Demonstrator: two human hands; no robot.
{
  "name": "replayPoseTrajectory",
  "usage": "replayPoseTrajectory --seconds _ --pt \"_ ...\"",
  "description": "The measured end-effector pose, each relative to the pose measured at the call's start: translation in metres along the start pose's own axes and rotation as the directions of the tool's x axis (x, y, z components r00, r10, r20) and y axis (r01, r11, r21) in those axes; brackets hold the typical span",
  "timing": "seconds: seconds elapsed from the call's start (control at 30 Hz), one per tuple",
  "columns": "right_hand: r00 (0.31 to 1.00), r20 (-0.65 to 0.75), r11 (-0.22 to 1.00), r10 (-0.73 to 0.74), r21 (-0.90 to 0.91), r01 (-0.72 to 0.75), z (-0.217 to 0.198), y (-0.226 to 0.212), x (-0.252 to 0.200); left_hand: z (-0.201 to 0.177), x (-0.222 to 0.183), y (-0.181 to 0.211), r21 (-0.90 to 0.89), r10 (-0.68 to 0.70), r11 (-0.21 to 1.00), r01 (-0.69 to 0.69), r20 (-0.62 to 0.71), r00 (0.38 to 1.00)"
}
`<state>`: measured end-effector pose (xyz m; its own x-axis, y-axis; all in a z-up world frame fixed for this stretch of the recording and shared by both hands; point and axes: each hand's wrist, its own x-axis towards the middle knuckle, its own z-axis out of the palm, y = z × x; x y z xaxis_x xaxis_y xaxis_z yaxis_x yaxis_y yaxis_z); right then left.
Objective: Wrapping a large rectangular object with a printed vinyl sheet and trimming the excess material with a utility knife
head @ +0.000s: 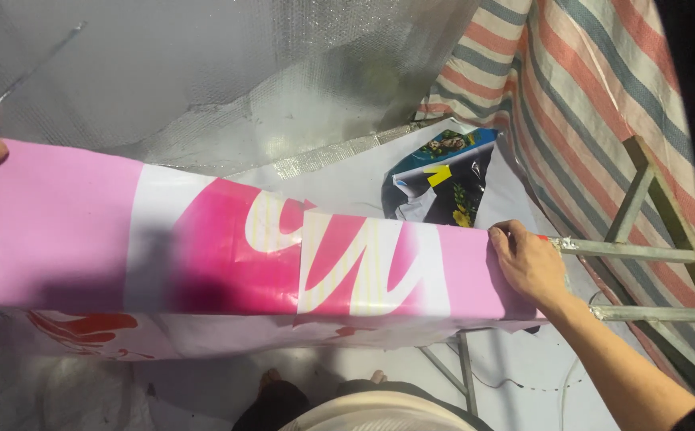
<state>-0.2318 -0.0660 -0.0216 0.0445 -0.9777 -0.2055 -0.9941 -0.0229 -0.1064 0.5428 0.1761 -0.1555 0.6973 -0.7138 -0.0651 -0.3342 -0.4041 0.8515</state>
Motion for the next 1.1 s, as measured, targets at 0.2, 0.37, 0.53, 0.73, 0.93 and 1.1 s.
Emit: replayPoseTrajectory --seconds 0.2,0.37,0.53,0.73,0.93,1.1 --pt "1.0 -0.004 1.0 0.022 -0.016 -0.022 -0.004 -0.01 -0.002 0.024 0.054 -0.023 0.329 0.134 0.936 -0.126 -0.002 0.991" --pt "1.0 -0.01 0.994 -0.012 -0.105 0.011 0.003 -0.005 0.008 0.037 0.063 -0.024 0.578 0.132 0.808 -0.116 0.014 0.991" --pt "0.999 -0.031 0.994 -0.03 -0.11 0.026 0.008 0.002 0.012 0.048 0.062 0.012 0.793 0.17 0.583 -0.178 0.096 0.981" --pt "0.999 -0.035 0.998 -0.019 -0.059 0.017 0.009 0.004 0.013 0.136 -0.14 0.299 0.537 -0.175 0.843 0.034 0.215 0.961" --pt "0.989 -0.074 0.992 -0.125 -0.003 0.125 0.006 0.012 0.008 0.236 -0.13 0.297 0.189 -0.147 0.981 0.039 0.598 0.788" --pt "0.989 -0.044 0.989 -0.143 0.017 0.144 0.003 0.012 0.009 0.266 -0.126 0.309 0.426 -0.356 0.903 0.052 0.677 0.644"
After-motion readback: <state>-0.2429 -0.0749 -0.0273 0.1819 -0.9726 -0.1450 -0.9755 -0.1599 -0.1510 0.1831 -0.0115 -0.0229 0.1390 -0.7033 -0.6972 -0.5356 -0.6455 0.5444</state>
